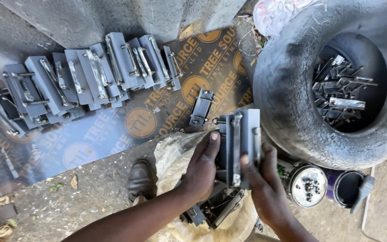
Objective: The person is picking up metal hinges from the floor and placing them into a white sack for organization.
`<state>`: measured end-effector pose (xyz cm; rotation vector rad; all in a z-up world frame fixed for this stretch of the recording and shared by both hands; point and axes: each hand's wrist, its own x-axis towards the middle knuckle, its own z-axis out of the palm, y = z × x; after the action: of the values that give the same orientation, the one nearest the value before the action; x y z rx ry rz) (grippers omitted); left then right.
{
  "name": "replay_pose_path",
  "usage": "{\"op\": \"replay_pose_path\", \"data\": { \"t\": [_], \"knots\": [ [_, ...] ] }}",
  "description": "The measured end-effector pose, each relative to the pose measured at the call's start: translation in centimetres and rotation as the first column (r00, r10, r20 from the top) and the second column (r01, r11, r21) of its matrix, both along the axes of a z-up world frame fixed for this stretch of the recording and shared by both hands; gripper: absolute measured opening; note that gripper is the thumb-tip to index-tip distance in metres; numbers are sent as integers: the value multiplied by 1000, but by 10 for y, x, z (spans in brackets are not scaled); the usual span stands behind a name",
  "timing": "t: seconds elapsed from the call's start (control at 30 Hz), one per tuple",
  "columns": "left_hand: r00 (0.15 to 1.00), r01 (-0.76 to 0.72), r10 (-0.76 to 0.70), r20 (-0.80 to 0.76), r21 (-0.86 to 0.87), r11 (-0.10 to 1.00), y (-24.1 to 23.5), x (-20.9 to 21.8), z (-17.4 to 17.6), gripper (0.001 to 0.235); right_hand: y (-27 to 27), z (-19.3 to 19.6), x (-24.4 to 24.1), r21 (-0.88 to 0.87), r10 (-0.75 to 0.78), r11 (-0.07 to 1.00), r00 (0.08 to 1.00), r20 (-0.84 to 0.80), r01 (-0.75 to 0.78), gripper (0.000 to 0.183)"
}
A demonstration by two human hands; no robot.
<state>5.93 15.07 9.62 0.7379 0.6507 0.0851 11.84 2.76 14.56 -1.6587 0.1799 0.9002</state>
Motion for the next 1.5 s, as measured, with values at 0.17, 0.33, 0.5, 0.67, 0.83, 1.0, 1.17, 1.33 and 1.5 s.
{"op": "replay_pose_path", "data": {
  "t": [0.17,0.33,0.5,0.67,0.83,1.0,1.17,1.33,1.5],
  "knots": [
    [982,161,-166,-87,-58,985,0,-1,-2,102,-10,-19,9,211,-133,965,983,-127,158,46],
    [975,152,-179,131,195,969,-4,7,-3,62,-10,-26,-2,466,-77,877,992,-96,113,58],
    [985,119,-124,122,46,992,3,-3,-17,99,5,-15,-2,642,1,760,989,-149,96,50],
    [967,190,-235,-101,-332,924,16,-4,-12,105,9,-8,14,-103,343,937,828,443,-333,70],
    [987,159,-148,66,-215,964,9,-3,-8,74,25,-3,1,17,26,999,998,61,-27,70],
    [845,508,-515,-146,524,684,31,-10,-33,54,14,-3,21,-44,-143,989,987,-74,140,74],
    [303,926,-551,-777,376,-20,59,-7,-17,106,-21,-10,45,171,55,982,991,120,-75,83],
    [603,793,-381,-701,475,381,55,-9,-71,34,-31,-13,46,-4,583,813,812,33,-583,79],
    [808,540,-240,-537,516,665,61,-14,-72,24,-18,-36,16,-163,669,685,702,-243,-710,94]
  ]
}}
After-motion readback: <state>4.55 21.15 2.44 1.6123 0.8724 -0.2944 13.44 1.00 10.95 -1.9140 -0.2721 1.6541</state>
